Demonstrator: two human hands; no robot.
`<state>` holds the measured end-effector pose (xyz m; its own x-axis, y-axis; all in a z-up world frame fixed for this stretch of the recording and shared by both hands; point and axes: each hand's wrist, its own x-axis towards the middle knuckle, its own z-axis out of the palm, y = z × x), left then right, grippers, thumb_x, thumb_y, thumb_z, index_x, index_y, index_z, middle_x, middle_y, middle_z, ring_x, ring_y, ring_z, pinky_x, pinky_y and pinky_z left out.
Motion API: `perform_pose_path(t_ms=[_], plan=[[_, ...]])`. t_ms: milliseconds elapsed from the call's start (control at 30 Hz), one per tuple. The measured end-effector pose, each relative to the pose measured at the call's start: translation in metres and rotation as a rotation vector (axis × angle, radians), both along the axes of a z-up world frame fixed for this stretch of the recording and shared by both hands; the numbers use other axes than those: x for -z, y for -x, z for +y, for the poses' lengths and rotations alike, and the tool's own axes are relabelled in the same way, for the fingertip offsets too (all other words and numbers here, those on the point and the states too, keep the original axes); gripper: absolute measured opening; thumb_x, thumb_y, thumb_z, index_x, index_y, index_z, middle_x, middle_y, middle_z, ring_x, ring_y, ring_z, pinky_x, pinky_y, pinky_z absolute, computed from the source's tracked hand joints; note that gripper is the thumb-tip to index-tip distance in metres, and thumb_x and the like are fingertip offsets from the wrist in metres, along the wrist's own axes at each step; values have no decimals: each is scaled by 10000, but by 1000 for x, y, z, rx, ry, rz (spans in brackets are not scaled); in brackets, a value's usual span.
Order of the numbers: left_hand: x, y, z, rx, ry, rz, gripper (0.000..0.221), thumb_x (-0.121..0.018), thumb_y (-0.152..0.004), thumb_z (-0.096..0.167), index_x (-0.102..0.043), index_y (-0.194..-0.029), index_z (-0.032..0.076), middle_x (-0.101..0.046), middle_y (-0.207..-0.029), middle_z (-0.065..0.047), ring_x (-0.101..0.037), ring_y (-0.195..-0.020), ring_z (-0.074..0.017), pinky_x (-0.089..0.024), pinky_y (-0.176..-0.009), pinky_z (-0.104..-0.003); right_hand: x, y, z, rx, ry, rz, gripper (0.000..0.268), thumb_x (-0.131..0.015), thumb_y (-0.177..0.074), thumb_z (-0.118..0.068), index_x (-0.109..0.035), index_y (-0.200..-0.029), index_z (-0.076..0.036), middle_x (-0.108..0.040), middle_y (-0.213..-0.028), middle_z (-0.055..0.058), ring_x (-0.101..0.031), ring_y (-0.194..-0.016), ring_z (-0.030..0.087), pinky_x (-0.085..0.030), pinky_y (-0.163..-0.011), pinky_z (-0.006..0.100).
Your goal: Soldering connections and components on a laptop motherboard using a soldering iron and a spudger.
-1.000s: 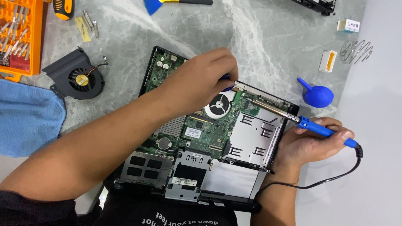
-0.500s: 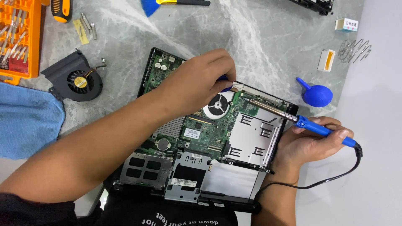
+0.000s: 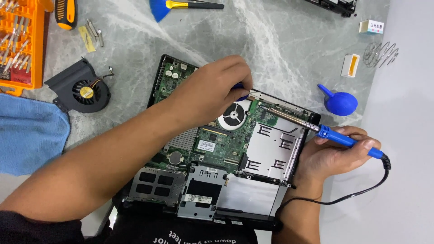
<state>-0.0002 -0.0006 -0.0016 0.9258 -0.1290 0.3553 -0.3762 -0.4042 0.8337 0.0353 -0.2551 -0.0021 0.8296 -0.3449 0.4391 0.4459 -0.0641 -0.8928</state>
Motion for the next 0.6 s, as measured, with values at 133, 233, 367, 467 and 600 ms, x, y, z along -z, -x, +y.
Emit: perform_pose_path(t_ms=[133,233,367,467,600], plan=[[-1,0,1,5,-3,4,121,-622,-874,-38,-544,-901,51,-553,-957,-78,-570,-766,-216,-488,-621,-322,0,0,0,-12,-35,11,360,-534,-893,-431,-405,-830,-102,-461,-710,58,-372,-388,167,-277,-366,267],[0,0,0,4,1,-5,120,-625,-879,-29,-540,-903,52,-548,-955,-77,-562,-768,-218,-478,-619,-326,-2,1,3,7,-9,14,392,-508,-897,-461,-420,-804,-90,-456,-709,57,-375,-385,166,-285,-373,266],[0,0,0,1,-5,-2,122,-625,-876,-26,-539,-904,56,-550,-958,-74,-561,-779,-221,-478,-622,-335,1,0,0,5,-10,5,374,-506,-905,-444,-418,-820,-90,-461,-716,61,-378,-387,167,-282,-368,264],[1,0,0,-1,-4,-8,127,-622,-875,-34,-535,-905,53,-549,-960,-77,-559,-777,-225,-472,-620,-339,1,0,-1,3,-23,4,379,-522,-898,-447,-424,-812,-91,-463,-705,62,-378,-388,168,-285,-371,267],[-1,1,1,2,-3,-10,119,-620,-883,-30,-537,-907,52,-546,-963,-75,-560,-772,-221,-473,-622,-335,0,1,0,21,-13,11,369,-508,-900,-438,-419,-812,-91,-459,-709,62,-373,-387,167,-272,-372,264]])
